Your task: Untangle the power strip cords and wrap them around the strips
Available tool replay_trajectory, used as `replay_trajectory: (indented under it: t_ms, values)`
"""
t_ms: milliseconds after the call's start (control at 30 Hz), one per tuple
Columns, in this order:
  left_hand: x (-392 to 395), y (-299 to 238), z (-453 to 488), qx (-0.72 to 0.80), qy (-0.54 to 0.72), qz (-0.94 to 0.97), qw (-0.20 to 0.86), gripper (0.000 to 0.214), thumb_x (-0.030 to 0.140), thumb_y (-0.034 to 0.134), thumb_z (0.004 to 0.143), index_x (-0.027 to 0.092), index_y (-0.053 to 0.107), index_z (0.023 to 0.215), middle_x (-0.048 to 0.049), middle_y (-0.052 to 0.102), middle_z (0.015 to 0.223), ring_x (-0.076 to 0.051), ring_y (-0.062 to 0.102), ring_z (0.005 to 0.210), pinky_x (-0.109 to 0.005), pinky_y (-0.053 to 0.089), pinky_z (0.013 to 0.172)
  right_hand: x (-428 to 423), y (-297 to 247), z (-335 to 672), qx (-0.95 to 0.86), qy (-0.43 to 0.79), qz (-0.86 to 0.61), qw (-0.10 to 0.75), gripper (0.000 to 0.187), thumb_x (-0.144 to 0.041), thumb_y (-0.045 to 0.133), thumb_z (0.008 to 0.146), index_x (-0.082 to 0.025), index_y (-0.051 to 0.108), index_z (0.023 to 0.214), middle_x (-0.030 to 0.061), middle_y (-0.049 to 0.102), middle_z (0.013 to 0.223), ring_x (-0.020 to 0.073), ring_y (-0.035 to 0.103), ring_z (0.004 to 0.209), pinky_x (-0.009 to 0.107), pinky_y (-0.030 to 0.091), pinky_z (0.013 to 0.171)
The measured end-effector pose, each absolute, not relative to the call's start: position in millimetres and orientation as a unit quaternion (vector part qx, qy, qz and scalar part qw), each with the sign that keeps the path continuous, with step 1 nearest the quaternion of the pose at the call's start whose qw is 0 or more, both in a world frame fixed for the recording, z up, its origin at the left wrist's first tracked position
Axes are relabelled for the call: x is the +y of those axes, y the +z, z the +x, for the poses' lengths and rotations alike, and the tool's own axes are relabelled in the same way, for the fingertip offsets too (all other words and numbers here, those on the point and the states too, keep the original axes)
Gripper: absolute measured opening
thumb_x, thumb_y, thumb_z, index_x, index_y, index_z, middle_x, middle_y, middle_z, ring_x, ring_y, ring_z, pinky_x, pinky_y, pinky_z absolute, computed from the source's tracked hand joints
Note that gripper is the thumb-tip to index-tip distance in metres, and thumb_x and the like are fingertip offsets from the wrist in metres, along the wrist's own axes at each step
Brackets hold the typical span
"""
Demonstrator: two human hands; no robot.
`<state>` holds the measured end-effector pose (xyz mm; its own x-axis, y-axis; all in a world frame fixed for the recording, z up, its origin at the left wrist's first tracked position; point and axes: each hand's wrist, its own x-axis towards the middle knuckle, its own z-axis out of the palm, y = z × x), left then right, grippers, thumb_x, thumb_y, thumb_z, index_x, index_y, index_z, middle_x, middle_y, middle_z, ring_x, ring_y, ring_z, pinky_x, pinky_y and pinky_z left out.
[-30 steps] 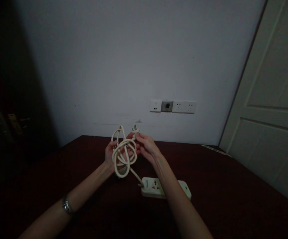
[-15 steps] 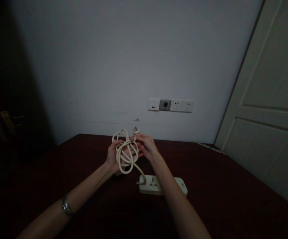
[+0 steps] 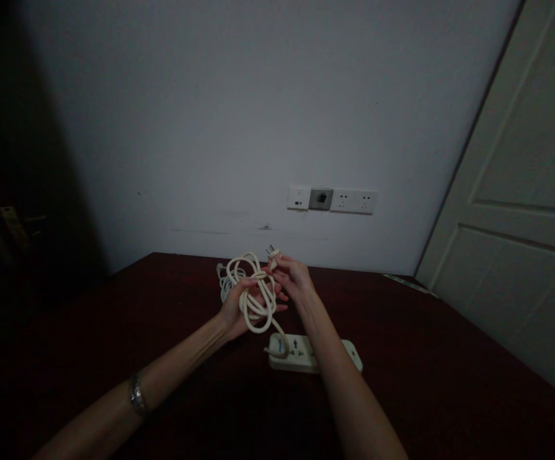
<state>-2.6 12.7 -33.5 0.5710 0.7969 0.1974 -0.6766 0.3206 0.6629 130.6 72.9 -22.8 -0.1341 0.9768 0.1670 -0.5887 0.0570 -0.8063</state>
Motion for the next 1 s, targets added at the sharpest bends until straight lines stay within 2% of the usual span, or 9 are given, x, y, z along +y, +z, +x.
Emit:
replay_trajectory:
  t_ms: [333, 500, 700, 867, 1000]
  values:
    - [12.0, -42.3, 5.2, 0.132, 0.471, 0.388, 0.781, 0.026, 0.026, 0.057, 0.074, 0.019, 0.052, 0.099, -0.0028, 0.062, 0.074, -0.019, 0.064, 0.07, -0.038, 0.052, 0.071, 78.2, -27.8, 139.3, -0.342, 0.63, -0.273, 0.642, 0.016, -0.008, 0.065, 0.061, -0.017, 0.059, 0.073, -0.0001, 0.064, 0.063, 0.0124, 0.06, 0.055, 0.026, 0.053, 0.055]
    - [29.9, -39.4, 4.2, 0.097, 0.45, 0.38, 0.802, 0.025, 0.02, 0.053, 0.072, 0.016, 0.055, 0.097, -0.0051, 0.063, 0.075, -0.019, 0.064, 0.067, -0.038, 0.051, 0.071, 77.9, -29.0, 139.4, -0.345, 0.624, -0.263, 0.651, 0.008, -0.017, 0.065, 0.067, -0.017, 0.057, 0.067, -0.0011, 0.061, 0.058, 0.0115, 0.058, 0.052, 0.023, 0.049, 0.049]
    - [47.8, -36.2, 13.9, 0.093, 0.444, 0.344, 0.822, 0.026, 0.012, 0.049, 0.071, 0.012, 0.056, 0.095, -0.0063, 0.065, 0.076, -0.017, 0.064, 0.062, -0.034, 0.052, 0.068, 63.8, -13.0, 144.0, -0.323, 0.649, -0.273, 0.632, 0.016, -0.025, 0.058, 0.076, -0.017, 0.052, 0.063, -0.0009, 0.058, 0.056, 0.0109, 0.057, 0.052, 0.023, 0.048, 0.05]
    - [34.2, -29.4, 15.4, 0.088, 0.416, 0.43, 0.797, 0.031, 0.01, 0.053, 0.07, 0.013, 0.057, 0.101, -0.0061, 0.065, 0.076, -0.017, 0.064, 0.062, -0.028, 0.051, 0.059, 58.7, 3.7, 147.4, -0.336, 0.662, -0.335, 0.579, 0.028, -0.023, 0.051, 0.082, -0.018, 0.042, 0.056, -0.0072, 0.042, 0.039, 0.0069, 0.041, 0.035, 0.019, 0.042, 0.042]
    - [22.6, -24.3, 16.9, 0.097, 0.413, 0.437, 0.793, 0.028, 0.014, 0.052, 0.074, 0.012, 0.059, 0.101, -0.0059, 0.065, 0.073, -0.016, 0.063, 0.059, -0.027, 0.051, 0.059, 56.9, 9.4, 144.1, -0.362, 0.65, -0.387, 0.545, 0.037, -0.031, 0.047, 0.085, -0.021, 0.035, 0.051, -0.0076, 0.035, 0.032, 0.0072, 0.03, 0.027, 0.019, 0.031, 0.03]
